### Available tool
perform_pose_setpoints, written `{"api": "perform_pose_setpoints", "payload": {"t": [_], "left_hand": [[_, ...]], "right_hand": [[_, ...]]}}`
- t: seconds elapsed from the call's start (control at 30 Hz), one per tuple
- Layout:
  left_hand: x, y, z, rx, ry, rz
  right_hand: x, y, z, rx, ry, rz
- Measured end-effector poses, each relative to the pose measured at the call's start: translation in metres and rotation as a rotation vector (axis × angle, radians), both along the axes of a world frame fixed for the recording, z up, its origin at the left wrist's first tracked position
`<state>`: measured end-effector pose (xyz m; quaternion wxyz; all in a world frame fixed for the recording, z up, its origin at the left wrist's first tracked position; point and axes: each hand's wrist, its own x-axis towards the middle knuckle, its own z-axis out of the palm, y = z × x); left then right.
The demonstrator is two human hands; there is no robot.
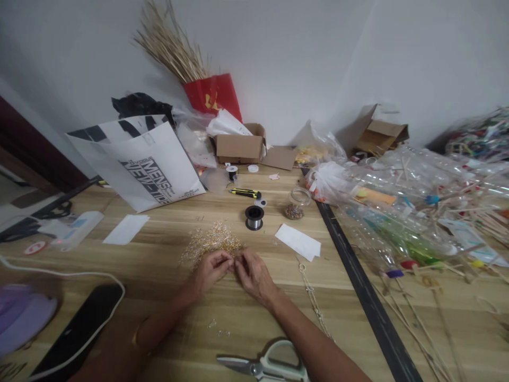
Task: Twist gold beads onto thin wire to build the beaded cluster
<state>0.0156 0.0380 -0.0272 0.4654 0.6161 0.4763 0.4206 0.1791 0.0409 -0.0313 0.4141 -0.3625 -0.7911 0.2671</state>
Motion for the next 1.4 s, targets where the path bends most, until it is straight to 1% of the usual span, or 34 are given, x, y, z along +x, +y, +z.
{"api": "perform_pose_setpoints", "payload": {"t": [0.13,0.33,0.5,0.73,0.87,1.1,1.23,1.33,1.4], "left_hand": [[0.0011,-0.0014,0.0041,-0.021,-0.026,-0.002],[0.0016,-0.0034,0.0077,0.006,-0.009,-0.010],[0.0012,-0.0043,0.0085,0.042,0.032,-0.032],[0.0030,-0.0059,0.0096,0.030,0.025,0.009],[0.0030,-0.0051,0.0089,0.053,0.025,0.039],[0.0025,-0.0055,0.0082,0.060,-0.003,0.030],[0.0022,-0.0062,0.0087,0.054,0.002,-0.005],[0.0020,-0.0051,0.0055,0.036,0.026,-0.034],[0.0019,-0.0036,0.0020,0.016,0.034,-0.025]], "right_hand": [[-0.0003,0.0004,-0.0003,-0.019,0.009,-0.006],[0.0004,0.0026,-0.0043,-0.057,0.035,-0.013],[0.0004,0.0029,-0.0035,-0.083,0.051,-0.023],[0.0004,0.0043,-0.0026,0.003,0.024,-0.002],[0.0013,0.0044,-0.0031,-0.003,0.003,0.018],[0.0017,0.0056,-0.0042,0.007,-0.003,0.014],[0.0022,0.0062,-0.0055,0.030,-0.005,-0.008],[0.0022,0.0056,-0.0060,0.056,-0.013,-0.028],[0.0021,0.0047,-0.0055,0.081,-0.026,-0.022]]}}
